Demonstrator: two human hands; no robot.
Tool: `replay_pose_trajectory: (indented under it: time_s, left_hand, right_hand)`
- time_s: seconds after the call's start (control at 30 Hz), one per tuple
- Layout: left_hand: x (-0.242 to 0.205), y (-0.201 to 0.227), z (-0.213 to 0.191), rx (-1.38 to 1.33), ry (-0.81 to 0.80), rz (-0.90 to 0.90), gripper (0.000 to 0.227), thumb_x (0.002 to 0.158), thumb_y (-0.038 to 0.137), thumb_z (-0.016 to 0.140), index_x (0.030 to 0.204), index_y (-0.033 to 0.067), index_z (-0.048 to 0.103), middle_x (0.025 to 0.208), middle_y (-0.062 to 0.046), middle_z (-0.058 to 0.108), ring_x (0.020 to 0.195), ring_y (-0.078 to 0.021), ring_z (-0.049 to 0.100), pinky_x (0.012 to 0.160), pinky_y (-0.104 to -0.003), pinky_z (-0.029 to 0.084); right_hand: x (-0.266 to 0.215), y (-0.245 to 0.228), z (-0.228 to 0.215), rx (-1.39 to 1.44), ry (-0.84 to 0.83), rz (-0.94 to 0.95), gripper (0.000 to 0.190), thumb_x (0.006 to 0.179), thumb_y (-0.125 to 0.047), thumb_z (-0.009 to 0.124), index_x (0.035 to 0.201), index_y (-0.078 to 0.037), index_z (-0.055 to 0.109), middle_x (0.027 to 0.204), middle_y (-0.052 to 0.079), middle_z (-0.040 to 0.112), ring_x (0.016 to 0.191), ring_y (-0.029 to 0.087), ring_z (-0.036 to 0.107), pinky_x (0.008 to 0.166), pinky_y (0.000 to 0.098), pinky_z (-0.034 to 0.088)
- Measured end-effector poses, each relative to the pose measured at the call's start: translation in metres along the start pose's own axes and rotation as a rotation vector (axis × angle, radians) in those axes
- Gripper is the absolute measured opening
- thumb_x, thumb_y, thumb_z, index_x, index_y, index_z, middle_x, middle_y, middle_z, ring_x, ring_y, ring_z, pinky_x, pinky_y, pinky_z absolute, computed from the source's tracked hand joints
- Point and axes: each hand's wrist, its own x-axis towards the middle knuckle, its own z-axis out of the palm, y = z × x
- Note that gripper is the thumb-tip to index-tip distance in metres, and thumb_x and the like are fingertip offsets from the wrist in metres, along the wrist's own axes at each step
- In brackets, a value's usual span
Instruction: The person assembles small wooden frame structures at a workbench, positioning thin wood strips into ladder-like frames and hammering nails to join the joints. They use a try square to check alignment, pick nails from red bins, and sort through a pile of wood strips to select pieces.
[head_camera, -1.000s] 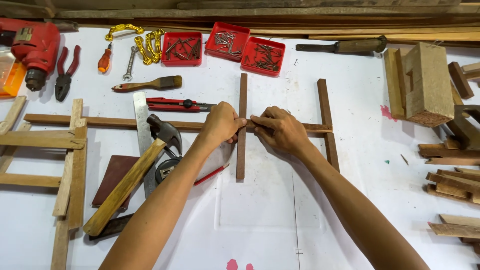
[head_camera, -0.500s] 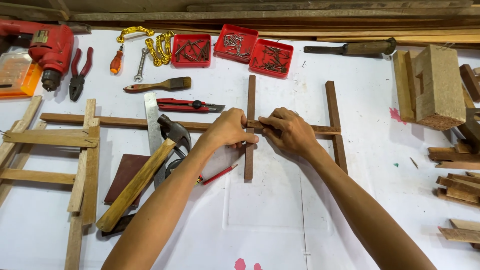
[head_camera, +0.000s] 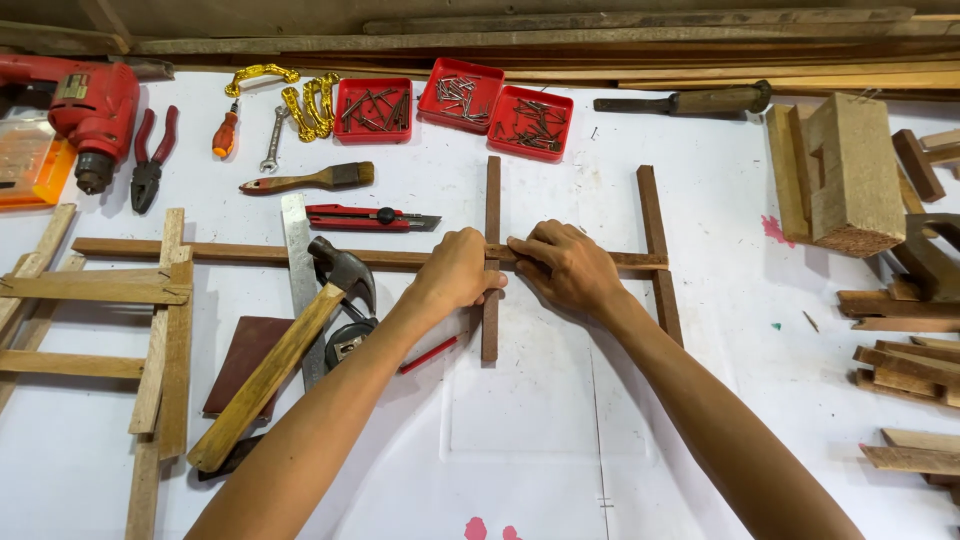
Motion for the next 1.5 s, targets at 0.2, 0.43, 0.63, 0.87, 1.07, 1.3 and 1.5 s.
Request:
replay_pose_trajectory:
  time_s: [0.2,0.43,0.63,0.87,1.07,1.3,1.5]
  left_hand:
    - [-0.005,-0.001,0.013,0.097,0.088,0.003,0.035,0.087,0.026,0.080,0.089,-0.0064,0.067,0.079,-0.023,0.073,0.074,-0.0319,0.075,0.061,-0.041,0.061]
    - [-0.019,-0.010,0.033,0.187,0.266,0.154,0.033,0.088,0.029,0.078,0.097,-0.0026,0.071,0.092,-0.025,0.074,0.088,-0.0408,0.073,0.072,-0.047,0.060]
    - [-0.051,-0.006,0.024,0.443,0.408,0.342,0.041,0.088,0.040,0.078,0.099,0.0008,0.071,0.091,-0.018,0.070,0.084,-0.0343,0.072,0.072,-0.046,0.057]
    - [-0.065,0.004,-0.001,0.532,0.389,0.428,0.029,0.087,0.035,0.077,0.092,0.0068,0.074,0.085,-0.011,0.072,0.085,-0.0282,0.070,0.088,-0.048,0.046]
    - [-0.032,0.014,-0.023,0.494,0.283,0.423,0.025,0.089,0.035,0.075,0.089,0.0095,0.074,0.084,-0.010,0.073,0.083,-0.0276,0.070,0.090,-0.047,0.045]
    - [0.062,0.008,-0.057,0.584,0.331,0.552,0.019,0.082,0.028,0.077,0.084,0.0091,0.075,0.083,-0.012,0.073,0.081,-0.0297,0.070,0.086,-0.047,0.045]
    - [0.141,0.011,-0.057,0.419,0.471,0.599,0.012,0.087,0.019,0.072,0.081,0.0091,0.075,0.083,-0.012,0.074,0.080,-0.0335,0.068,0.078,-0.048,0.043]
  right_hand:
    - [-0.003,0.011,0.014,-0.087,0.071,-0.188,0.032,0.092,-0.019,0.074,0.121,-0.007,0.072,0.090,0.007,0.066,0.087,0.025,0.064,0.080,0.0391,0.053]
    - [-0.010,0.017,0.021,-0.388,0.137,-0.295,0.049,0.090,-0.033,0.071,0.129,-0.004,0.064,0.103,0.011,0.071,0.097,0.025,0.068,0.087,0.0391,0.054]
    - [-0.031,0.022,-0.021,-0.501,-0.018,-0.220,0.054,0.092,-0.043,0.067,0.133,-0.008,0.063,0.110,0.014,0.072,0.101,0.026,0.068,0.091,0.0409,0.054]
    - [-0.032,0.017,-0.068,-0.531,-0.044,-0.089,0.046,0.089,-0.036,0.071,0.129,-0.013,0.068,0.116,0.011,0.073,0.108,0.024,0.068,0.099,0.0398,0.051]
    - [0.010,0.044,-0.059,-0.487,-0.071,-0.026,0.032,0.090,-0.034,0.073,0.114,-0.013,0.076,0.113,0.009,0.074,0.105,0.023,0.068,0.095,0.0393,0.051]
    - [0.074,0.082,-0.040,-0.240,0.082,0.001,0.026,0.087,-0.028,0.074,0.103,-0.008,0.076,0.104,0.010,0.073,0.102,0.026,0.066,0.091,0.0417,0.050]
    - [0.118,0.101,-0.003,-0.163,0.181,0.032,0.016,0.083,-0.019,0.075,0.095,-0.009,0.077,0.094,0.009,0.070,0.092,0.027,0.063,0.082,0.0417,0.048]
